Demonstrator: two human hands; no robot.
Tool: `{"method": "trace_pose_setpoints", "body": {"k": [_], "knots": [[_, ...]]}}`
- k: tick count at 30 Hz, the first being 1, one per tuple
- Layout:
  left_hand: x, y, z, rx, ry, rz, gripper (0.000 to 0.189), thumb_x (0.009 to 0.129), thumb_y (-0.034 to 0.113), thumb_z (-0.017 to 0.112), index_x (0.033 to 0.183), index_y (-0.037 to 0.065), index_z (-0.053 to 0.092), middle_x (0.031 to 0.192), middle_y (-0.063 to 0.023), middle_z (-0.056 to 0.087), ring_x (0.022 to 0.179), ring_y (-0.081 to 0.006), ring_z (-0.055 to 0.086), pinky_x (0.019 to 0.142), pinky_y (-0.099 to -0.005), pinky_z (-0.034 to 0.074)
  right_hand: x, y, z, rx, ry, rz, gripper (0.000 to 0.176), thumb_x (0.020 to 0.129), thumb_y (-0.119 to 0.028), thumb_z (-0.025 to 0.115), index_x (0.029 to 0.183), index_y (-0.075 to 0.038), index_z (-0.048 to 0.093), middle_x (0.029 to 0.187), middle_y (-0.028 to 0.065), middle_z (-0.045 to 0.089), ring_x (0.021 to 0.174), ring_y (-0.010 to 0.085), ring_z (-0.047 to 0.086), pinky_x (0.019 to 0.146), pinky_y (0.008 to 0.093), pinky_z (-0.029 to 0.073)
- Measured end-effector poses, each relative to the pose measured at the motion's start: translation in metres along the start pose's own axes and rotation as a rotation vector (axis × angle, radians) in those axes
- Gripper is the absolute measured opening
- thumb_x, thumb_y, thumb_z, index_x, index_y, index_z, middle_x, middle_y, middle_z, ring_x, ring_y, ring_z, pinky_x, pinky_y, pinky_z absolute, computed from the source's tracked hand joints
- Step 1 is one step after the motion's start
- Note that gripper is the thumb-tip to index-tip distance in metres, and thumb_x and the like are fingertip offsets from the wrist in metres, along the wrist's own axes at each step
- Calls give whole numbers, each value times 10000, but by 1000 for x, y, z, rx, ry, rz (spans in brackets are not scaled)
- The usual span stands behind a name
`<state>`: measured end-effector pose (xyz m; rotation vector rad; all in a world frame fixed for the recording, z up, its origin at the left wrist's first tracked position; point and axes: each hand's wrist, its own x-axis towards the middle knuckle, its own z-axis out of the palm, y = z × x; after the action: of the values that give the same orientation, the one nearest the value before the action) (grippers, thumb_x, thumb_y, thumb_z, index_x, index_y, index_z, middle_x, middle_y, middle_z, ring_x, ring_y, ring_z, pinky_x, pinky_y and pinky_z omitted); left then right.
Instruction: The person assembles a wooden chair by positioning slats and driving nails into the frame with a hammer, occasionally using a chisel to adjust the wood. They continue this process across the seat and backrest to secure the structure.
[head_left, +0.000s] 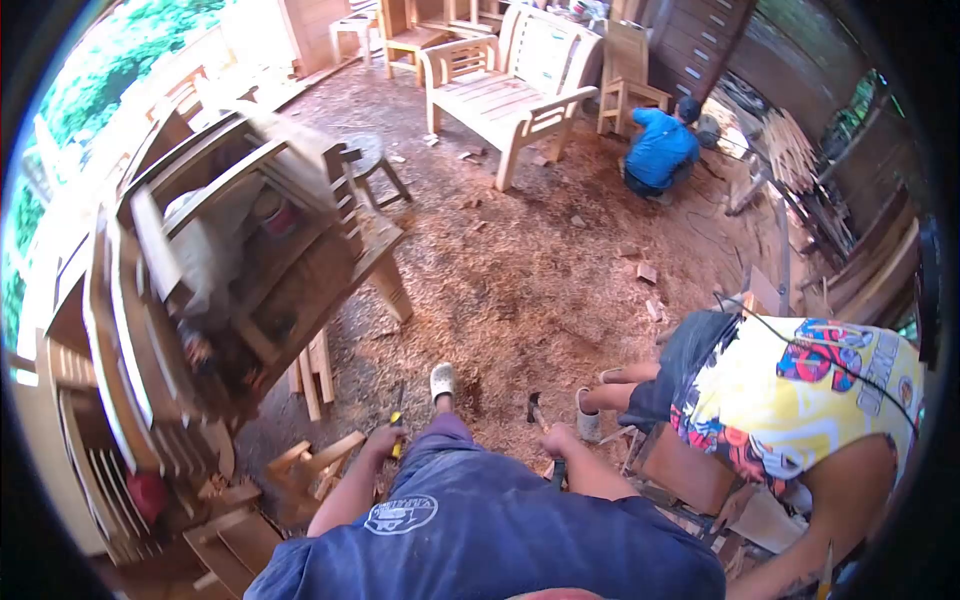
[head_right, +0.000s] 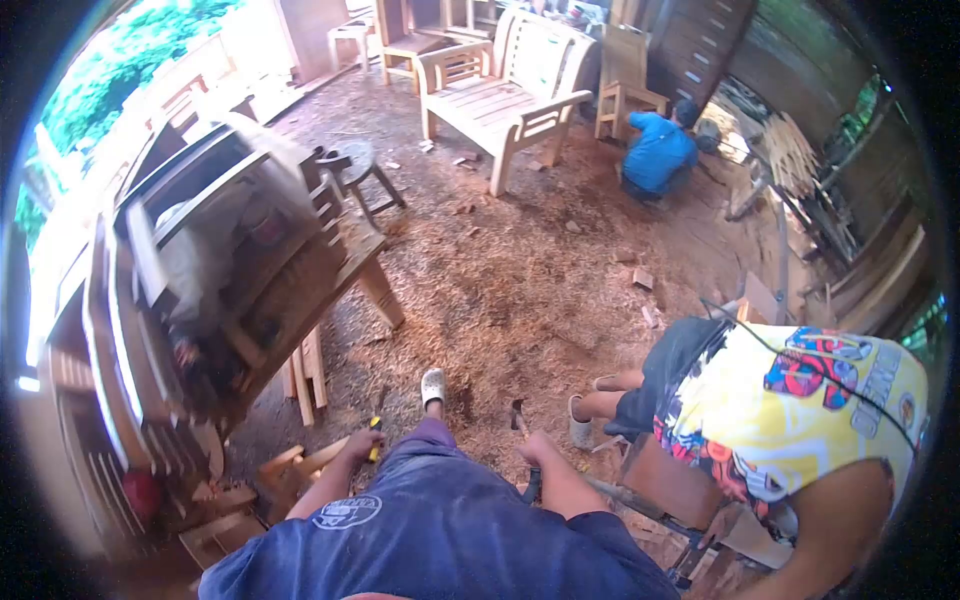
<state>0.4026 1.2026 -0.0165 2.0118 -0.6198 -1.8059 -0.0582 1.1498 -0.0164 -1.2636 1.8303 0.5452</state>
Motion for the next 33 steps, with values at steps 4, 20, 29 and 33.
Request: {"method": "trace_pose_setpoints", "body": {"k": [4, 20, 29, 33], "knots": [[79, 163, 16, 84, -269, 159, 231, 894, 286, 739, 963, 78, 666, 809, -18, 636, 697, -154, 595, 629, -314, 456, 41, 8, -15, 28, 30, 143, 577, 776, -305, 786, 1277, -27, 716, 1142, 243, 751, 1027, 346, 750, 875, 461, 591], [270, 643, 90, -356, -589, 77, 98, 934, 218, 673, 946, 127, 641, 820, 1, 645, 687, -131, 605, 610, -285, 479, 200, -63, -244, 193, -108, 179, 522, 851, -313, 765, 1265, -5, 690, 1047, 224, 754, 899, 304, 750, 780, 446, 597], [335, 748, 26, -547, -323, -26, 115, 921, 167, 668, 981, 102, 594, 762, 10, 576, 625, -113, 557, 553, -248, 456, 369, -158, -504, 26, -247, 25, 508, 873, -313, 766, 1231, 40, 687, 966, 203, 768, 792, 273, 761, 707, 436, 604], [375, 792, -3, -657, -270, -28, 133, 926, 149, 655, 1032, 101, 592, 756, 5, 577, 597, -126, 561, 520, -258, 461, 400, -267, -621, 130, -33, -117, 344, 914, -244, 736, 1094, 45, 684, 818, 158, 746, 667, 241, 725, 592, 425, 577]]}}
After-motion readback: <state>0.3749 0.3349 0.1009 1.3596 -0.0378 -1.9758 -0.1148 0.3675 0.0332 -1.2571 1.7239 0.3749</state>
